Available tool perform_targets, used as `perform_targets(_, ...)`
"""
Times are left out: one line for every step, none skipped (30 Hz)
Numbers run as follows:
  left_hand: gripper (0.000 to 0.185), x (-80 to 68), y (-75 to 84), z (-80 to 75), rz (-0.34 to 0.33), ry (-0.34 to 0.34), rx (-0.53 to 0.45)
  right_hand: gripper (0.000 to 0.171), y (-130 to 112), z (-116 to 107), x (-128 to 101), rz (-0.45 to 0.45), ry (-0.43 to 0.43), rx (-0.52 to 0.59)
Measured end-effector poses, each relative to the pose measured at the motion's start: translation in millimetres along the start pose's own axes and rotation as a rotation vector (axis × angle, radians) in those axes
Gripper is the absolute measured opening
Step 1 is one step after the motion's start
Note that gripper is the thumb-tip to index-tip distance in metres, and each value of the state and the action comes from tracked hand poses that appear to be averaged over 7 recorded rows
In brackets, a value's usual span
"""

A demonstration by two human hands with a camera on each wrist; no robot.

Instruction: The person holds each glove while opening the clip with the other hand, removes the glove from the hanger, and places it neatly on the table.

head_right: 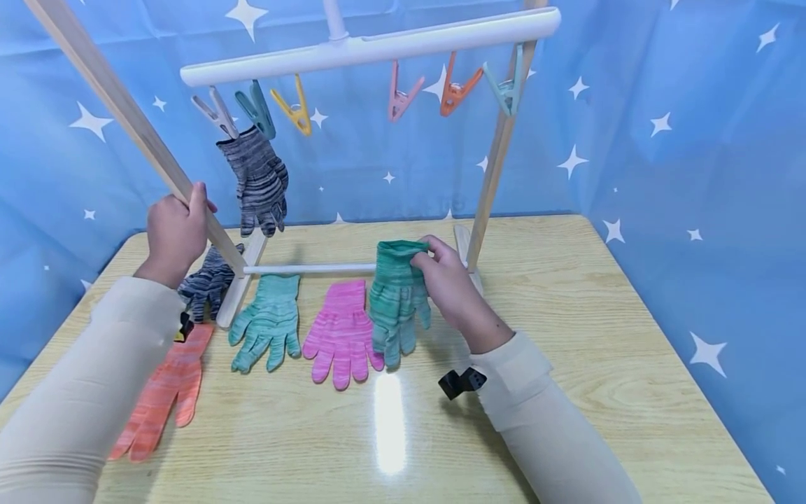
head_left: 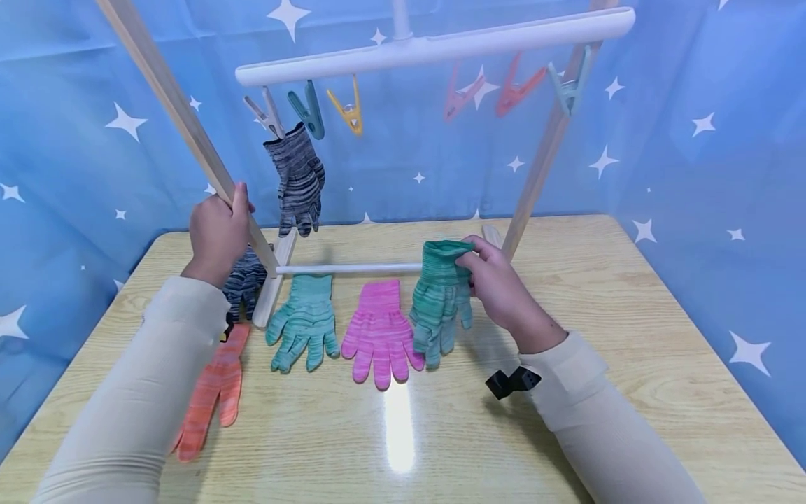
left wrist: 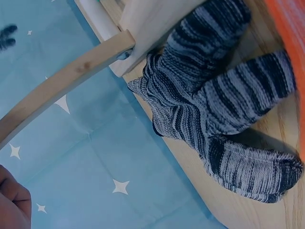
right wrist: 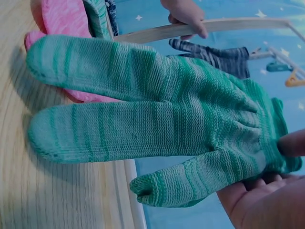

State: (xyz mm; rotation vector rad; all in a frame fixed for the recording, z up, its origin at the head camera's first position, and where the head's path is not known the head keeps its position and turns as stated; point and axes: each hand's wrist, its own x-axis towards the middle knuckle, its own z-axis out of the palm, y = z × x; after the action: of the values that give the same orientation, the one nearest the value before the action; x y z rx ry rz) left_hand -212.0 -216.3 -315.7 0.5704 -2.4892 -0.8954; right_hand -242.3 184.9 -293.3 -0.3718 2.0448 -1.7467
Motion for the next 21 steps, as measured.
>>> perform_targets(0.078,0.0,-0.2,0.0,0.0,-0.001,-0.001,0.015,0,0,0,-0.001,-0.002,-0.001)
perform_targets(0.078,0.0,-0.3,0.0,-0.001,-0.001,-0.001,0.016,1,0,1,0.001,-0.002,-0.001)
perform_targets(0.078,0.0,-0.5,0.1,0.0,0.003,-0.002,0.016,1,0,1,0.003,-0.001,0.0)
perform_targets(0.079,0.0,-0.6,0.1,-0.002,0.004,-0.004,0.016,1,0,2,0.005,0.0,0.0)
perform_targets(0.08,0.0,-0.6,0.2,-0.003,0.006,-0.005,0.016,1,0,2,0.008,0.001,-0.001)
perform_targets(0.08,0.0,-0.7,0.3,-0.005,0.008,-0.006,0.016,1,-1,2,0.011,0.003,-0.006)
perform_targets(0.08,0.1,-0.7,0.3,-0.007,0.008,-0.007,0.016,2,-1,3,0.016,0.006,-0.01)
perform_targets(0.08,0.2,-0.7,0.3,-0.008,0.008,-0.007,0.015,2,-1,4,0.022,0.008,-0.015)
perform_targets(0.08,0.3,-0.5,0.3,-0.008,0.007,-0.007,0.015,3,-2,4,0.027,0.012,-0.024)
perform_targets(0.08,0.4,-0.3,0.2,-0.009,0.004,-0.006,0.014,3,-2,5,0.032,0.015,-0.037)
perform_targets(0.08,0.5,-0.2,0.1,-0.007,0.002,-0.004,0.013,4,-2,5,0.038,0.016,-0.051)
perform_targets(0.08,0.6,-0.1,0.0,-0.007,0.002,-0.001,0.013,4,-3,5,0.044,0.016,-0.067)
perform_targets(0.08,0.7,0.0,-0.1,-0.006,0.0,-0.001,0.012,5,-3,6,0.049,0.014,-0.081)
perform_targets(0.079,0.8,0.1,-0.2,-0.005,-0.001,0.0,0.012,6,-3,7,0.053,0.013,-0.097)
perform_targets(0.079,0.8,0.0,-0.3,-0.005,-0.003,0.001,0.012,7,-4,7,0.059,0.013,-0.115)
perform_targets(0.079,0.8,0.0,-0.3,-0.006,-0.003,0.0,0.012,7,-5,7,0.064,0.014,-0.131)
perform_targets(0.079,0.8,0.0,-0.2,-0.006,-0.004,0.001,0.011,8,-5,8,0.07,0.013,-0.145)
perform_targets(0.079,0.8,0.0,-0.1,-0.008,-0.005,-0.001,0.011,10,-6,9,0.074,0.015,-0.161)
perform_targets(0.079,0.8,0.1,0.0,-0.006,-0.006,-0.002,0.011,11,-7,9,0.079,0.016,-0.174)
perform_targets(0.079,0.9,0.1,0.2,-0.006,-0.006,-0.002,0.011,12,-8,10,0.083,0.017,-0.19)
perform_targets(0.079,0.9,0.1,0.5,-0.006,-0.007,-0.004,0.011,13,-9,11,0.086,0.021,-0.202)
